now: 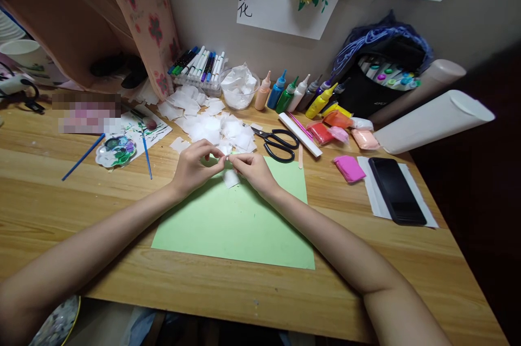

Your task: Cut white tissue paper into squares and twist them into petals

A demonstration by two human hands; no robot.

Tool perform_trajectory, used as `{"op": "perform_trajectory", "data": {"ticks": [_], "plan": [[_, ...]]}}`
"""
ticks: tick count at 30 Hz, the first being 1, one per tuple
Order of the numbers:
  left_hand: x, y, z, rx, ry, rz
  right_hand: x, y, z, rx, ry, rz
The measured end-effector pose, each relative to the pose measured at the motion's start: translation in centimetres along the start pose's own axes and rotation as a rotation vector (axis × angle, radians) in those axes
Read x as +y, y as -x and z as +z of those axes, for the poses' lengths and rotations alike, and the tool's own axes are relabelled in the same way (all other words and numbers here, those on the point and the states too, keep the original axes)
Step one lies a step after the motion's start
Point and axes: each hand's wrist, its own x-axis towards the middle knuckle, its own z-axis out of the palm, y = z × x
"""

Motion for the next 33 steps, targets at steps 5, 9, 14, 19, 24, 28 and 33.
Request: {"op": "perform_trajectory", "data": {"ticks": [5, 9, 14, 19, 24, 28, 33], "plan": [[-0.06, -0.08, -0.04, 0.012, 0.051, -0.019, 0.26, -0.2, 0.0, 0.105, 0.041, -0.039], [-0.1, -0.08, -0.03, 0.022, 0.071, -0.024, 0.18, -0.28, 0.0, 0.134, 0.059, -0.061], [-0.15, -0.03, -0.02, 0.01, 0.078, -0.029, 0.01, -0.14, -0.02, 0.102, 0.104, -0.071], [-0.16, -0.09, 0.0, -0.019, 0.092, -0.039, 0.15, -0.15, -0.08, 0.108, 0.109, -0.087], [-0.08, -0.08, -0.04, -0.045, 0.08, -0.044, 0.26, -0.24, -0.12, 0.127, 0.101, -0.085], [-0.07, -0.05, -0.06, -0.057, 0.074, -0.037, 0.37, -0.22, -0.12, 0.125, 0.095, -0.099], [-0.15, -0.04, -0.02, -0.069, 0.1, -0.053, 0.34, -0.16, -0.06, 0.122, 0.1, -0.102]]}}
